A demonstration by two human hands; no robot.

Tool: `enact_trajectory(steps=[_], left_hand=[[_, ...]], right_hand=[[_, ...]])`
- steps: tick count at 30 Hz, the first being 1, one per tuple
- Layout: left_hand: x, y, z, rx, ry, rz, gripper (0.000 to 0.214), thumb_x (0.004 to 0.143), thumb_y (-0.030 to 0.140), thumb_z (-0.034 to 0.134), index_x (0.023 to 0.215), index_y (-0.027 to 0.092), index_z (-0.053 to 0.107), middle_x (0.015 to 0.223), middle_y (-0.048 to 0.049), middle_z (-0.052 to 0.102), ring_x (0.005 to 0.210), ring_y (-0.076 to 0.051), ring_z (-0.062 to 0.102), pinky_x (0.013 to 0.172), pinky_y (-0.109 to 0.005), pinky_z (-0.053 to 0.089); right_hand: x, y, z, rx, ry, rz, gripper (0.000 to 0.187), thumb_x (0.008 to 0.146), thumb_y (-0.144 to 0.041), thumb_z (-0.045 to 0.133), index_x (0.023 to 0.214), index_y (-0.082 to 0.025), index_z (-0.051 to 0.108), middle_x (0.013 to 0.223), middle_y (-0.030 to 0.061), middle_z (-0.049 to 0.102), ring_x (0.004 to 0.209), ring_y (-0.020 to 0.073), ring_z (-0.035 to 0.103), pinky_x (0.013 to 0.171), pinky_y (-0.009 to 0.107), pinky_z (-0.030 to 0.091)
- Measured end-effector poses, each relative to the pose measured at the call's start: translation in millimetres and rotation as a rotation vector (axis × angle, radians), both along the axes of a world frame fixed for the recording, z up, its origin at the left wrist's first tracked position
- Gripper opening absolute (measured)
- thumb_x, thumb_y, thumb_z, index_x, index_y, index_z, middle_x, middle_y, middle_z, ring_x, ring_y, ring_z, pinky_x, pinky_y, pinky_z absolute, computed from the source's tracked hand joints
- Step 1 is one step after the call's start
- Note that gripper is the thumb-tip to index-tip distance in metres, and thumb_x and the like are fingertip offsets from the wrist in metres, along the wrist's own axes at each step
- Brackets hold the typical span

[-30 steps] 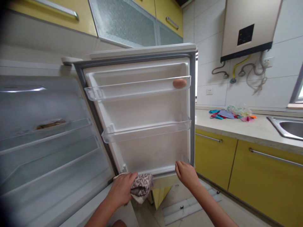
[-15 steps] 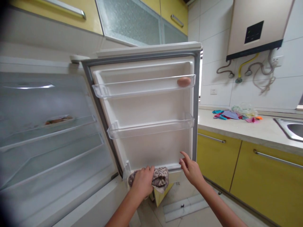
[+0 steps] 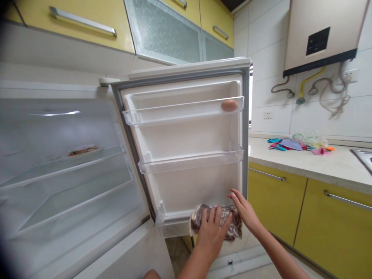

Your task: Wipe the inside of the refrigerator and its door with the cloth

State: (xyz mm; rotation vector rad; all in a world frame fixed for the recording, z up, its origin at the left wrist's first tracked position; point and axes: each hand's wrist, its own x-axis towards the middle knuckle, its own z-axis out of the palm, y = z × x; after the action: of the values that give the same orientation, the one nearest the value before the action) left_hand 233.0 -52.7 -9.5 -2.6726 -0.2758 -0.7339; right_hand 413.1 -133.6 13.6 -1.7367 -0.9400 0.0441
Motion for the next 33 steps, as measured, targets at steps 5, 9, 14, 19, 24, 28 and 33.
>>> enact_trajectory(steps=[5, 9, 14, 19, 24, 28, 33], left_hand=[[-56, 41, -3.9, 0.305, -0.205, -0.097, 0.054, 0.093, 0.039, 0.055, 0.145, 0.038, 0.042, 0.150, -0.0068, 0.051, 0.135, -0.028, 0.046, 0.116, -0.052, 0.025], [-106, 70, 0.4, 0.335, -0.167, -0.069, 0.051, 0.091, 0.039, 0.060, 0.141, 0.041, 0.048, 0.155, -0.0025, 0.047, 0.139, -0.027, 0.045, 0.121, -0.052, 0.020], [-168, 105, -5.3, 0.293, -0.264, -0.053, 0.035, 0.091, 0.034, 0.059, 0.126, 0.039, 0.062, 0.148, 0.0045, 0.055, 0.143, -0.027, 0.040, 0.123, -0.053, 0.022], [-188, 110, -19.7, 0.212, -0.337, -0.034, 0.031, 0.095, 0.031, 0.052, 0.121, 0.034, 0.067, 0.137, 0.0043, 0.065, 0.146, -0.028, 0.035, 0.124, -0.053, 0.019], [-160, 78, -5.4, 0.085, -0.222, 0.099, 0.055, 0.088, 0.019, 0.055, 0.140, 0.038, 0.051, 0.143, 0.0012, 0.060, 0.138, -0.027, 0.044, 0.124, -0.052, 0.015], [-120, 58, 44.7, -0.378, 0.121, 0.251, 0.080, 0.073, 0.022, 0.061, 0.150, 0.032, 0.038, 0.137, -0.0098, 0.061, 0.123, -0.033, 0.056, 0.111, -0.056, 0.036], [-65, 73, 90.8, -0.722, 0.422, 0.296, 0.044, 0.069, 0.028, 0.061, 0.111, 0.020, 0.071, 0.104, -0.0161, 0.074, 0.098, -0.036, 0.068, 0.087, -0.048, 0.052]], right_hand=[[-10, -1, 2.6, -0.075, 0.103, 0.069, 0.058, 0.088, -0.067, 0.043, 0.125, -0.025, 0.059, 0.122, 0.0102, 0.072, 0.120, 0.0302, 0.064, 0.106, 0.047, 0.048], [-16, -1, 3.8, -0.096, 0.055, 0.040, 0.057, 0.088, -0.067, 0.041, 0.123, -0.026, 0.061, 0.122, 0.0077, 0.072, 0.120, 0.0305, 0.063, 0.106, 0.048, 0.047], [-20, 0, 2.5, -0.102, -0.021, 0.026, 0.057, 0.090, -0.066, 0.040, 0.123, -0.026, 0.063, 0.120, 0.0066, 0.073, 0.118, 0.0287, 0.064, 0.105, 0.047, 0.049], [-24, 1, 0.9, -0.107, -0.065, 0.025, 0.057, 0.090, -0.066, 0.040, 0.121, -0.027, 0.065, 0.118, 0.0066, 0.073, 0.117, 0.0290, 0.064, 0.103, 0.047, 0.050], [-24, 0, 8.8, -0.104, 0.020, 0.073, 0.058, 0.088, -0.069, 0.042, 0.121, -0.027, 0.064, 0.115, 0.0060, 0.075, 0.114, 0.0296, 0.066, 0.099, 0.045, 0.052], [-19, 0, 13.5, -0.079, 0.121, 0.125, 0.058, 0.087, -0.071, 0.043, 0.119, -0.027, 0.064, 0.113, 0.0066, 0.076, 0.115, 0.0305, 0.065, 0.105, 0.047, 0.047], [-13, -1, 11.6, 0.029, 0.284, 0.215, 0.060, 0.086, -0.071, 0.048, 0.121, -0.024, 0.062, 0.114, 0.0091, 0.075, 0.116, 0.0283, 0.065, 0.110, 0.046, 0.043]])
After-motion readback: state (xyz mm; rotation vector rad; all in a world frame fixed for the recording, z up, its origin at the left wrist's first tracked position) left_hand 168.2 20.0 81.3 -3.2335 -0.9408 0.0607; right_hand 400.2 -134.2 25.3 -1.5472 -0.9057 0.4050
